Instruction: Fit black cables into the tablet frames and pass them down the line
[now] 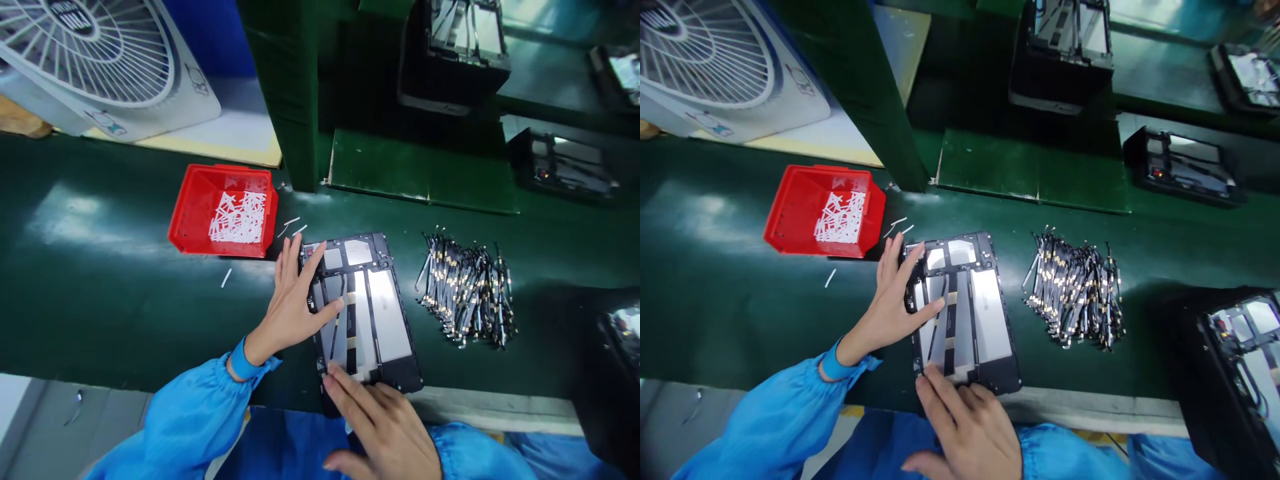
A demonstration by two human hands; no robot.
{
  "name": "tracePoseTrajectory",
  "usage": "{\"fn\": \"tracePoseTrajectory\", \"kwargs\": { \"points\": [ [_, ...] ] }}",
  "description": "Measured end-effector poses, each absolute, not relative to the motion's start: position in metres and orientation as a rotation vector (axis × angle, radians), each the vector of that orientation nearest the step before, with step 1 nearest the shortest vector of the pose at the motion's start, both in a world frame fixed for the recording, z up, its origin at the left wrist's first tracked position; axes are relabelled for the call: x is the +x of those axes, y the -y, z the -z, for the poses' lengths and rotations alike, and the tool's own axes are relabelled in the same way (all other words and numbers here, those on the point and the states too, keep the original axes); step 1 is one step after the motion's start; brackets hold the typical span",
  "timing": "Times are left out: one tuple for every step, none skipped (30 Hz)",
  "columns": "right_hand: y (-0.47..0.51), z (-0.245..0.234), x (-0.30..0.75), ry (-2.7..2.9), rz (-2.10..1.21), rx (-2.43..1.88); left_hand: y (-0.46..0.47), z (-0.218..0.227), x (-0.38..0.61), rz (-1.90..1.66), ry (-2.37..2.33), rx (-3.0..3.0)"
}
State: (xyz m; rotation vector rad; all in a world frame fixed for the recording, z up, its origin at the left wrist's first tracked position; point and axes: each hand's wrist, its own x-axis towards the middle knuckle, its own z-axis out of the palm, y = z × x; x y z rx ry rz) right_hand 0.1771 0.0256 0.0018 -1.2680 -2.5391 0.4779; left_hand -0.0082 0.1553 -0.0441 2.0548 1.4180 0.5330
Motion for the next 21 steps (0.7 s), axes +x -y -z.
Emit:
{"fn": "tracePoseTrajectory", "kwargs": {
  "points": [
    [-0.028, -0.006, 0.182, 2.454, -0.528, -1.337, -0.153, 0.044, -0.009, -0.584, -1.414, 2.008],
    [-0.031, -0.009, 0.188, 2.36, -0.579, -1.413, -0.151, 0.045, -0.01, -0.65, -1.412, 1.942],
    [-0.035, -0.011, 0.196, 2.259, -0.627, -1.496, -0.147, 0.044, -0.012, -0.722, -1.418, 1.864],
    [-0.038, -0.011, 0.205, 2.154, -0.669, -1.589, -0.144, 0.044, -0.013, -0.791, -1.435, 1.787],
    [-0.042, -0.01, 0.215, 2.054, -0.703, -1.688, -0.139, 0.044, -0.014, -0.843, -1.46, 1.724],
    [-0.045, -0.007, 0.224, 1.96, -0.722, -1.789, -0.135, 0.043, -0.015, -0.864, -1.487, 1.688],
    [-0.047, -0.003, 0.234, 1.877, -0.73, -1.888, -0.131, 0.042, -0.015, -0.855, -1.509, 1.677],
    [-0.049, 0.002, 0.242, 1.817, -0.733, -1.97, -0.127, 0.042, -0.014, -0.827, -1.522, 1.682],
    [-0.049, 0.007, 0.248, 1.783, -0.744, -2.027, -0.124, 0.041, -0.012, -0.792, -1.531, 1.688],
    [-0.049, 0.012, 0.252, 1.774, -0.775, -2.057, -0.121, 0.041, -0.01, -0.769, -1.54, 1.687],
    [-0.047, 0.016, 0.255, 1.774, -0.822, -2.065, -0.118, 0.042, -0.007, -0.77, -1.552, 1.671],
    [-0.045, 0.019, 0.256, 1.776, -0.872, -2.06, -0.116, 0.042, -0.004, -0.79, -1.564, 1.639],
    [-0.043, 0.022, 0.255, 1.771, -0.912, -2.054, -0.114, 0.043, 0.001, -0.825, -1.572, 1.594],
    [-0.042, 0.024, 0.255, 1.757, -0.944, -2.05, -0.113, 0.044, 0.005, -0.866, -1.576, 1.541],
    [-0.041, 0.025, 0.254, 1.739, -0.967, -2.048, -0.11, 0.045, 0.01, -0.908, -1.574, 1.484],
    [-0.04, 0.026, 0.253, 1.721, -0.984, -2.042, -0.108, 0.047, 0.015, -0.95, -1.566, 1.421],
    [-0.04, 0.026, 0.252, 1.703, -0.992, -2.032, -0.106, 0.048, 0.02, -0.996, -1.556, 1.353],
    [-0.039, 0.026, 0.252, 1.688, -0.991, -2.016, -0.104, 0.049, 0.024, -1.048, -1.552, 1.285],
    [-0.039, 0.025, 0.251, 1.671, -0.99, -2.0, -0.102, 0.05, 0.028, -1.101, -1.55, 1.224],
    [-0.037, 0.024, 0.25, 1.653, -1.002, -1.974, -0.1, 0.051, 0.03, -1.147, -1.549, 1.174],
    [-0.035, 0.022, 0.249, 1.617, -1.036, -1.941, -0.099, 0.05, 0.031, -1.189, -1.55, 1.134]
  ]
}}
